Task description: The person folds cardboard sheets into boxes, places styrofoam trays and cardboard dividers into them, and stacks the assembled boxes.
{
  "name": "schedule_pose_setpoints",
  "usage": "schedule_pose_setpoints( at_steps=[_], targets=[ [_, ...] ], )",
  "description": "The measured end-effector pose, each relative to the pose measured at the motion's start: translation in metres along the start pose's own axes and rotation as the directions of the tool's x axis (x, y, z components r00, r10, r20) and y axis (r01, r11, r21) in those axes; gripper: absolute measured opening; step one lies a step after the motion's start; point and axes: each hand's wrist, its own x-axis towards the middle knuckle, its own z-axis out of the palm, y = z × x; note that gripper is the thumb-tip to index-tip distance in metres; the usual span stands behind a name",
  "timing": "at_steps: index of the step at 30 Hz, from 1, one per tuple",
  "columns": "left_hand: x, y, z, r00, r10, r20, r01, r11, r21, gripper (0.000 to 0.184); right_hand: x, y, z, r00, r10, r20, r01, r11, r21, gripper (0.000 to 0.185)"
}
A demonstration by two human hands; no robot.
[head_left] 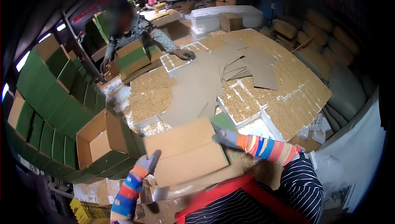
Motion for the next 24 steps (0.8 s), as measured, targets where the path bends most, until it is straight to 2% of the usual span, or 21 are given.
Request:
schedule_pose_setpoints(
  at_steps=[1,2,3,4,5,6,7,8,9,10,11,12,13,14,15,16,18,20,21,24],
  targets=[
    [-0.032,0.024,0.013,0.876,0.424,-0.23,-0.431,0.902,0.025,0.038,-0.005,-0.02,-0.007,1.0,0.017,-0.016,-0.015,0.986,0.163,0.068],
    [-0.047,0.029,0.026,0.807,0.477,-0.347,-0.5,0.866,0.028,0.032,-0.013,-0.049,-0.017,0.999,0.034,-0.027,-0.024,0.947,0.32,0.067],
    [-0.037,0.011,0.042,0.704,0.618,-0.351,-0.511,0.783,0.354,0.031,-0.015,-0.049,-0.017,0.994,-0.094,-0.055,0.102,0.981,0.164,0.069],
    [-0.021,-0.018,0.058,0.595,0.749,-0.292,-0.456,0.614,0.645,0.031,-0.017,-0.048,-0.017,0.972,-0.22,-0.083,0.221,0.975,0.0,0.071],
    [-0.007,-0.055,0.075,0.584,0.753,-0.302,-0.449,0.61,0.653,0.034,-0.029,-0.052,-0.01,0.987,-0.102,-0.127,0.107,0.994,0.037,0.07],
    [0.001,-0.087,0.087,0.569,0.761,-0.311,-0.447,0.603,0.66,0.038,-0.036,-0.053,-0.006,0.99,-0.047,-0.136,0.046,0.999,-0.006,0.069],
    [0.004,-0.103,0.088,0.593,0.736,-0.326,-0.45,0.639,0.624,0.042,-0.042,-0.053,-0.001,0.989,0.009,-0.146,-0.016,0.999,-0.048,0.067],
    [0.014,-0.109,0.086,0.513,0.564,-0.647,-0.338,0.826,0.452,0.049,-0.044,-0.048,0.0,0.993,0.008,-0.115,-0.028,0.985,-0.173,0.066],
    [-0.004,-0.059,0.059,0.642,0.317,-0.698,-0.493,0.868,-0.059,0.052,-0.043,-0.041,-0.004,0.996,-0.055,-0.066,0.038,0.971,-0.235,0.065],
    [-0.009,-0.03,0.046,0.71,0.266,-0.652,-0.528,0.813,-0.244,0.054,-0.043,-0.034,-0.008,0.993,-0.118,-0.017,0.108,0.95,-0.292,0.064],
    [-0.015,-0.001,0.033,0.772,0.212,-0.599,-0.531,0.734,-0.425,0.057,-0.036,-0.022,-0.017,0.967,-0.254,0.039,0.254,0.926,-0.278,0.062],
    [-0.007,0.003,0.034,0.742,0.335,-0.581,-0.57,0.77,-0.285,0.058,-0.029,-0.004,-0.024,0.917,-0.388,0.092,0.399,0.88,-0.257,0.061],
    [0.001,0.007,0.036,0.703,0.456,-0.546,-0.613,0.777,-0.14,0.06,-0.021,0.031,-0.035,0.948,-0.224,-0.224,0.159,0.948,-0.276,0.054],
    [0.004,0.006,0.042,0.753,0.479,-0.45,-0.569,0.818,-0.081,0.058,-0.006,0.079,-0.056,0.83,0.078,-0.552,-0.115,0.993,-0.033,0.046],
    [0.005,0.003,0.046,0.796,0.404,-0.451,-0.542,0.807,-0.234,0.059,-0.01,0.104,-0.071,0.545,0.175,-0.82,-0.398,0.915,-0.069,0.045],
    [0.006,0.002,0.046,0.834,0.334,-0.439,-0.507,0.777,-0.374,0.059,-0.014,0.128,-0.086,0.17,0.244,-0.955,-0.61,0.787,0.092,0.052],
    [-0.003,0.015,0.051,0.813,0.326,-0.483,-0.522,0.776,-0.354,0.061,0.003,0.129,-0.085,0.053,0.419,-0.906,-0.803,0.557,0.211,0.065],
    [-0.009,0.019,0.057,0.8,0.325,-0.505,-0.523,0.79,-0.321,0.063,0.019,0.125,-0.07,-0.104,0.556,-0.825,-0.924,0.253,0.287,0.078],
    [-0.01,0.019,0.058,0.791,0.331,-0.514,-0.527,0.796,-0.297,0.063,0.026,0.119,-0.068,-0.146,0.597,-0.789,-0.885,0.277,0.374,0.087],
    [-0.017,0.023,0.058,0.799,0.301,-0.52,-0.495,0.821,-0.284,0.063,0.031,0.106,-0.063,-0.171,0.602,-0.78,-0.639,0.535,0.553,0.097]
  ],
)
